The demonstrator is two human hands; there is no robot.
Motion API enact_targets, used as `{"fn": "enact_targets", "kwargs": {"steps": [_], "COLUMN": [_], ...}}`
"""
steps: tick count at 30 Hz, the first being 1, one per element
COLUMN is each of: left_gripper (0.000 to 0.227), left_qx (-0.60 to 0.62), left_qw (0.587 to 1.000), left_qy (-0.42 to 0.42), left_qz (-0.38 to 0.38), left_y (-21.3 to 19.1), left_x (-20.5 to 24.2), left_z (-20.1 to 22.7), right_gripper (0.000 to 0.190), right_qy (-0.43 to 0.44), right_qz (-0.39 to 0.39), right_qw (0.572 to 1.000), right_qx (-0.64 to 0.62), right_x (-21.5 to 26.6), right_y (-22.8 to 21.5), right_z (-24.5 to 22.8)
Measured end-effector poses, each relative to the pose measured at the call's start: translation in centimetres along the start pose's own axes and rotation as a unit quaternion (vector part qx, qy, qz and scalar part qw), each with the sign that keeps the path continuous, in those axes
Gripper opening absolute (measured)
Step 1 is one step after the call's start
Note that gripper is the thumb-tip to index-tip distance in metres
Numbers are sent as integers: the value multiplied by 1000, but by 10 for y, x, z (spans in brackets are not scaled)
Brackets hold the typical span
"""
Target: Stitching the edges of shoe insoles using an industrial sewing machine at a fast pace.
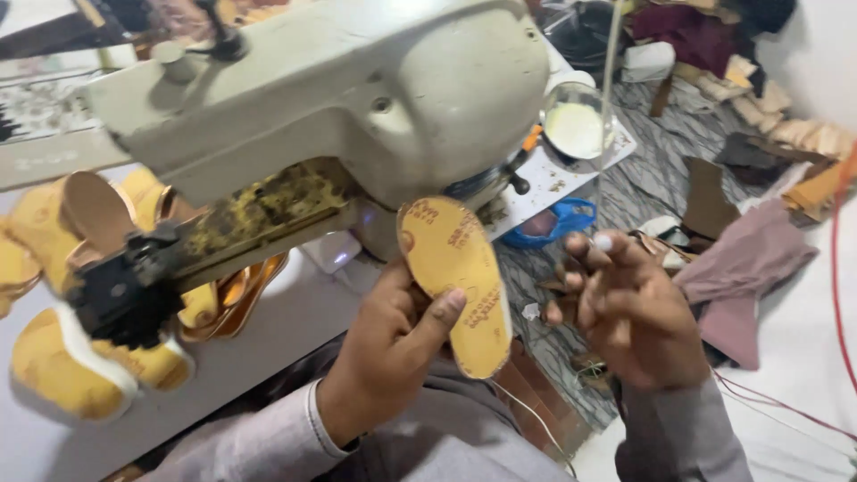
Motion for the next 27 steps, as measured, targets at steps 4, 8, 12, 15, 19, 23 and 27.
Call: {"fn": "enact_targets", "kwargs": {"steps": [4, 8, 12, 15, 19, 23, 27], "left_gripper": [39, 46, 47, 44, 37, 40, 48], "left_qx": [93, 91, 104, 117, 77, 29, 47], "left_qw": [996, 995, 988, 977, 972, 971, 960], "left_qy": [15, 41, 74, 118, 136, 154, 158], "left_qz": [-10, 24, 84, 132, 174, 183, 226], "left_y": [-7, -24, -49, -67, -87, -102, -114], "left_x": [12, 28, 51, 68, 88, 103, 115], "left_z": [23, 48, 57, 64, 70, 72, 73], "right_gripper": [51, 44, 46, 48, 81, 95, 96], "right_qy": [-37, -127, -182, -258, -293, -363, -393], "right_qz": [-95, -62, -148, -176, -261, -295, -266], "right_qw": [995, 965, 894, 783, 692, 588, 543], "right_qx": [6, 223, 381, 538, 605, 660, 693], "right_x": [26, 21, 18, 16, 2, -9, -7], "right_y": [60, 90, 137, 166, 187, 210, 222], "right_z": [19, 25, 25, 33, 52, 65, 77]}}
Point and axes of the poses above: each hand's wrist, its own x-axis away from the middle knuckle, its own y-axis out of the palm, z = x × y, the point moved 5 cm from there along -x, towards the middle knuckle, and after that the axes turned 6 degrees about x, right-handed, at the moved point
